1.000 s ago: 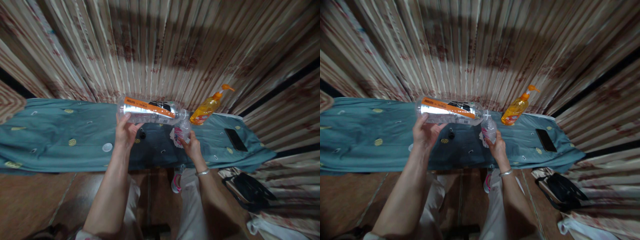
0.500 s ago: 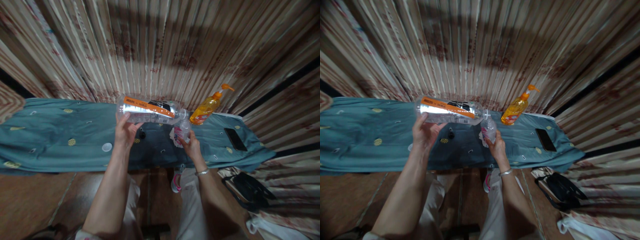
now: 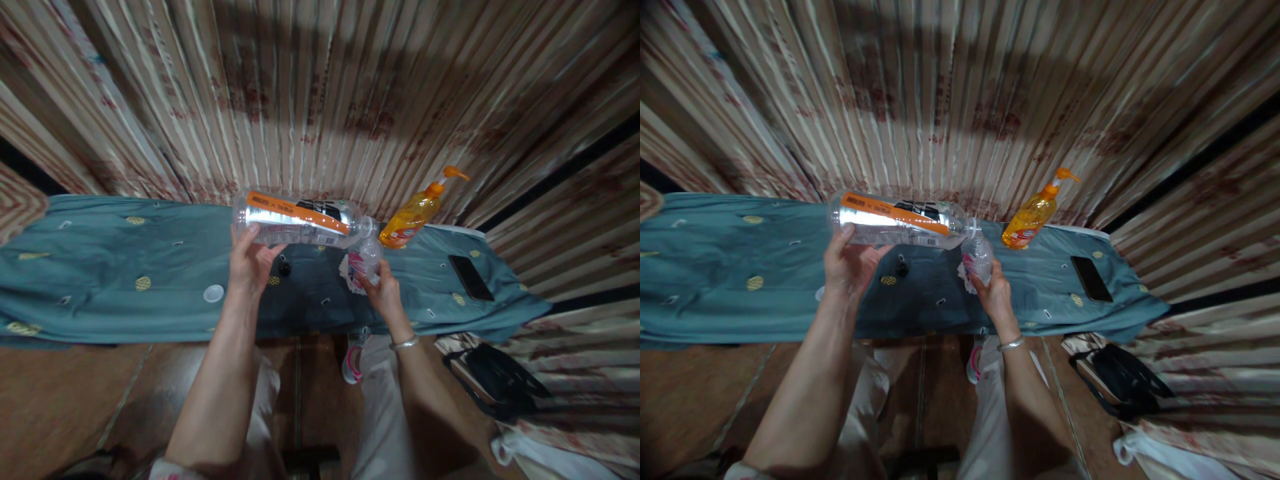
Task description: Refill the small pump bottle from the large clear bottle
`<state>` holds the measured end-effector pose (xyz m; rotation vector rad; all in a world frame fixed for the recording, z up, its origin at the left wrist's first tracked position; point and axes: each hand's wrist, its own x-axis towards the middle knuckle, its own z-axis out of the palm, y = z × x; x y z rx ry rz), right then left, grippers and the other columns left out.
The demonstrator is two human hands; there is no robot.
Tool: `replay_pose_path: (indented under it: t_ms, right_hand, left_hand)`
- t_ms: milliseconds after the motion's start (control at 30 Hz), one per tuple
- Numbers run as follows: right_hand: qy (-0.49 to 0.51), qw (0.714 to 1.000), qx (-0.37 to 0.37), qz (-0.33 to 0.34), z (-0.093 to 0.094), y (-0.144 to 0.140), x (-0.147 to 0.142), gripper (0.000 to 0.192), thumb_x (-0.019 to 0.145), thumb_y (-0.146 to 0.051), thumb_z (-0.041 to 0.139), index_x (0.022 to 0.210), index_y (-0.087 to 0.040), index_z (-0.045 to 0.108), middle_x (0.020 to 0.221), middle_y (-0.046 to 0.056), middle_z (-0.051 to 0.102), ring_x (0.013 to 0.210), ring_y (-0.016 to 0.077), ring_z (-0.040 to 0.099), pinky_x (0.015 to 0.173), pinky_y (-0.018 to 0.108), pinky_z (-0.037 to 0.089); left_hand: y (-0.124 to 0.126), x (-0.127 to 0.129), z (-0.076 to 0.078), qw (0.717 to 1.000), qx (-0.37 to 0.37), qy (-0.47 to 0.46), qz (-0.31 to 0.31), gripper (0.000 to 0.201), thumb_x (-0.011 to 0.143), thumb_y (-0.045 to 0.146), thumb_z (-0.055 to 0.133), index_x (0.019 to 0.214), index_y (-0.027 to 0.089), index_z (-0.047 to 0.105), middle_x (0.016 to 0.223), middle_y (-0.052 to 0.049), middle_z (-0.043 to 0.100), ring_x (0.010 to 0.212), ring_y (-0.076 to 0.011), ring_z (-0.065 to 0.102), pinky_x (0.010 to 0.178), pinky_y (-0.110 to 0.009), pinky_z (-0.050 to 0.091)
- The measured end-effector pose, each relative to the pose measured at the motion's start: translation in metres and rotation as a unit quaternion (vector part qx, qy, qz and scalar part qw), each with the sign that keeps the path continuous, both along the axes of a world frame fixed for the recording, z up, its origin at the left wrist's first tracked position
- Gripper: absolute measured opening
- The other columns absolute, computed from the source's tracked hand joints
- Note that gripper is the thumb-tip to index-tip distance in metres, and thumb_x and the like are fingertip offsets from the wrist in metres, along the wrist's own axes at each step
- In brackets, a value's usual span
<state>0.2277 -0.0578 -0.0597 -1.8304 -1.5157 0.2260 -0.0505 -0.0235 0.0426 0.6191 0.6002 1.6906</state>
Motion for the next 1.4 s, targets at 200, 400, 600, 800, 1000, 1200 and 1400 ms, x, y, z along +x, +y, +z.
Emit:
replay_pose_path:
  t_ms: [200,400,600,800,1000,1200,1400]
  right_hand:
    - [-0.002,1.0,-0.014,-0.006,0.0025,-0.0007,-0.0006,0.058,0.083,-0.052,0.065,0.129,-0.018,0.057,0.097,0.012,0.078,0.081,0.0301,0.075,0.069,0.035,0.054]
    - [-0.011,1.0,-0.012,0.001,0.0022,-0.0004,0.0005,0.06,0.083,-0.055,0.065,0.128,-0.017,0.057,0.096,0.012,0.078,0.077,0.0287,0.074,0.068,0.035,0.053]
    - [-0.016,1.0,-0.002,0.002,-0.0004,0.0,0.001,0.061,0.084,-0.056,0.064,0.13,-0.017,0.056,0.098,0.013,0.079,0.079,0.0293,0.074,0.068,0.035,0.054]
    - [-0.011,1.0,0.001,0.003,-0.0017,0.0,0.0019,0.062,0.083,-0.056,0.064,0.131,-0.017,0.056,0.096,0.012,0.079,0.076,0.0281,0.073,0.067,0.035,0.054]
    - [-0.012,1.0,0.006,0.0,-0.0028,-0.0003,0.0024,0.059,0.083,-0.055,0.066,0.129,-0.018,0.057,0.097,0.011,0.079,0.078,0.0289,0.075,0.066,0.034,0.054]
    - [-0.005,1.0,0.002,0.002,-0.0002,-0.0017,-0.0006,0.056,0.084,-0.054,0.064,0.127,-0.02,0.058,0.095,0.01,0.079,0.077,0.0278,0.074,0.067,0.034,0.054]
    - [-0.015,1.0,0.015,0.003,-0.0043,-0.0018,-0.0008,0.059,0.086,-0.057,0.062,0.131,-0.018,0.056,0.1,0.013,0.079,0.082,0.0293,0.076,0.068,0.034,0.055]
  left_hand:
    - [0.0003,-0.0005,-0.0007,1.0,-0.004,0.0,-0.008,0.077,0.065,0.036,0.085,0.135,0.027,0.057,0.144,-0.014,0.063,0.138,-0.0408,0.056,0.099,-0.054,0.058]
    - [0.0018,-0.0012,-0.0024,1.0,-0.007,-0.004,-0.004,0.071,0.063,0.037,0.087,0.128,0.026,0.061,0.136,-0.014,0.067,0.135,-0.0409,0.059,0.099,-0.054,0.058]
    - [0.0016,-0.0007,-0.0025,1.0,-0.006,-0.012,0.0,0.072,0.061,0.036,0.088,0.128,0.026,0.062,0.138,-0.014,0.067,0.133,-0.0405,0.061,0.099,-0.054,0.058]
    - [0.0009,-0.0005,-0.0014,1.0,-0.007,-0.003,0.0,0.067,0.063,0.037,0.087,0.125,0.026,0.064,0.139,-0.014,0.066,0.135,-0.0413,0.058,0.098,-0.054,0.058]
    - [0.0012,-0.001,-0.0016,1.0,-0.001,0.004,0.001,0.06,0.063,0.038,0.088,0.118,0.024,0.067,0.129,-0.013,0.071,0.13,-0.0411,0.062,0.096,-0.054,0.06]
    - [0.0007,-0.0023,-0.0009,1.0,-0.003,0.005,-0.009,0.06,0.063,0.039,0.087,0.118,0.025,0.068,0.127,-0.011,0.073,0.13,-0.0394,0.063,0.097,-0.053,0.06]
    - [-0.001,-0.0025,0.0011,1.0,-0.003,0.008,-0.009,0.061,0.061,0.039,0.088,0.117,0.025,0.067,0.119,-0.011,0.074,0.13,-0.0388,0.062,0.098,-0.053,0.059]
